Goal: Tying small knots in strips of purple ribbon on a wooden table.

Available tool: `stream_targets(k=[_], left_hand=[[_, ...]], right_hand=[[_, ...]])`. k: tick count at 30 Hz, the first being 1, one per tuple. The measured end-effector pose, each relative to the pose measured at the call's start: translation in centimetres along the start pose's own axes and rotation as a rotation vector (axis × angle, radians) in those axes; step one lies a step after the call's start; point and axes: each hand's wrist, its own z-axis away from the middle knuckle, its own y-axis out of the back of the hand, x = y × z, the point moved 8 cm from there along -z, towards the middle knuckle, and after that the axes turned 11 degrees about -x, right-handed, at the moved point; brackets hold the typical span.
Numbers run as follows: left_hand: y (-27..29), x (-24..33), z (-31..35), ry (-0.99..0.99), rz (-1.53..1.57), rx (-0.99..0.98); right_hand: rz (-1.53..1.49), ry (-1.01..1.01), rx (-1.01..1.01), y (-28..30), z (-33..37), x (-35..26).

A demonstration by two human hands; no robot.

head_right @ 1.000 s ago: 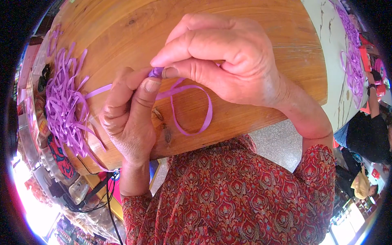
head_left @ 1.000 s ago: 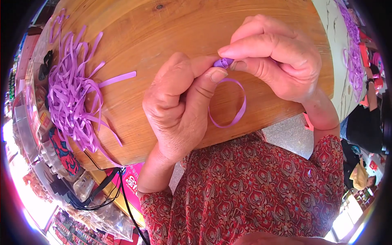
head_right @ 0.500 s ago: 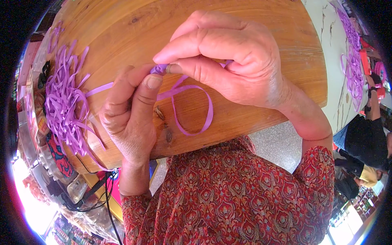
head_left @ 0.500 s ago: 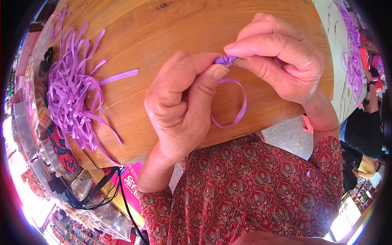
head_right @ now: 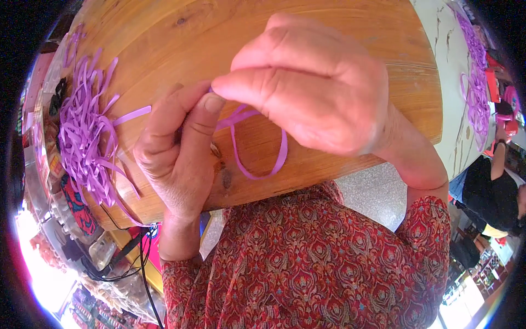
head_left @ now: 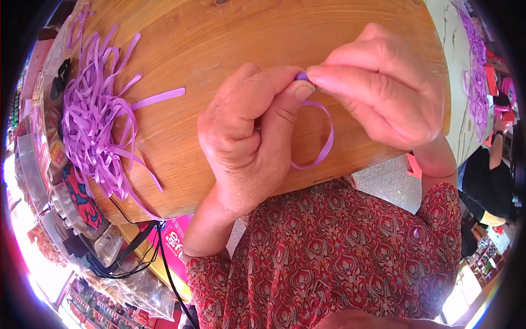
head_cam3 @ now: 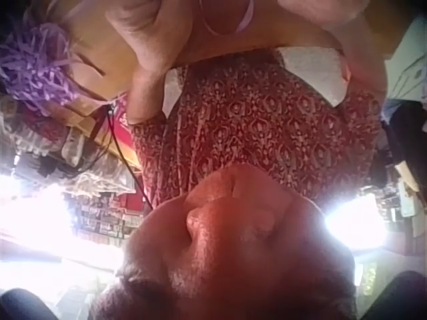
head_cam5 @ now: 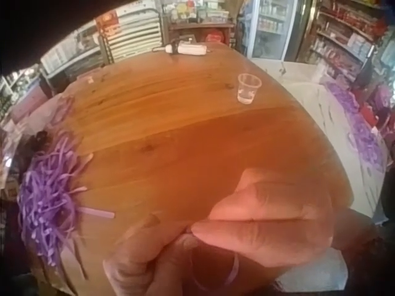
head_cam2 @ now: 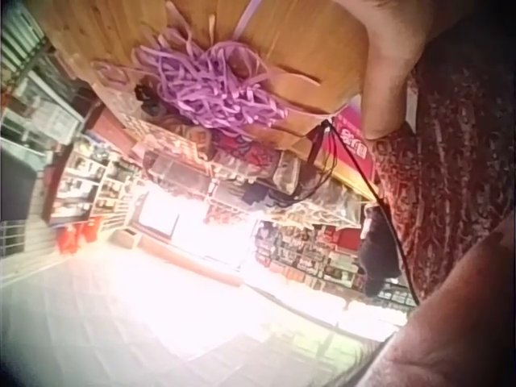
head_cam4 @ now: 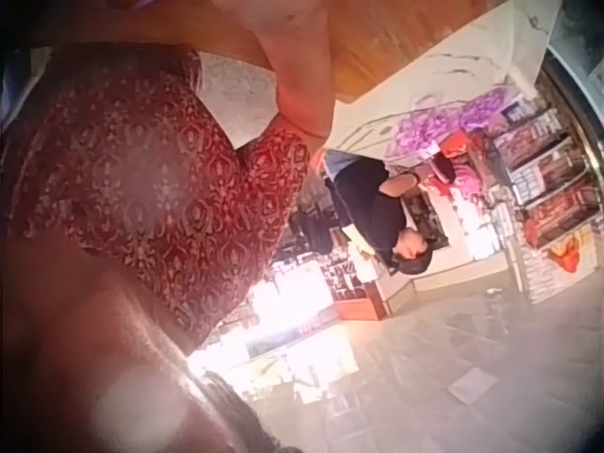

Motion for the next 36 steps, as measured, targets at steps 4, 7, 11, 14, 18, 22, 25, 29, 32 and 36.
stream_targets(k=[4, 7, 11, 14, 18, 22, 25, 29, 32, 36], left_hand=[[-0.1, -0.1, -0.2, -0.003, -0.022, -0.025], [-0.3, 0.3, -0.2, -0.093, 0.083, -0.043], [-0.4, 0.7, -0.1, -0.177, 0.154, -0.044], [-0.6, 0.9, 0.0, -0.184, 0.121, -0.058], [-0.7, 1.1, 0.1, -0.197, 0.109, -0.061], [-1.0, 0.5, 0.2, -0.164, 0.159, -0.064], [-0.8, 0.2, 0.3, -0.185, 0.232, -0.022], [-1.0, 1.1, 0.1, -0.141, 0.137, -0.047], [-1.0, 1.0, 0.1, -0.109, 0.114, -0.074], [-1.5, 1.4, 0.0, -0.168, 0.021, -0.137]], right_hand=[[-0.036, -0.013, -0.021, 0.1, -0.3, -0.2], [-0.236, -0.108, -0.043, 0.3, -0.6, 0.8], [-0.424, -0.121, -0.05, 0.2, -0.5, 1.4], [-0.395, -0.122, -0.079, 0.3, -0.5, 1.2], [-0.297, -0.066, -0.06, 0.5, -0.6, 0.4], [-0.183, -0.073, -0.07, 0.3, -0.6, 0.0], [-0.145, -0.083, -0.041, 0.2, -0.2, -0.1], [-0.077, -0.06, -0.025, 0.5, 0.0, -0.6], [-0.052, -0.033, -0.007, 0.5, 0.3, -0.8], [-0.01, -0.027, -0.042, 0.6, 0.5, -1.1]])
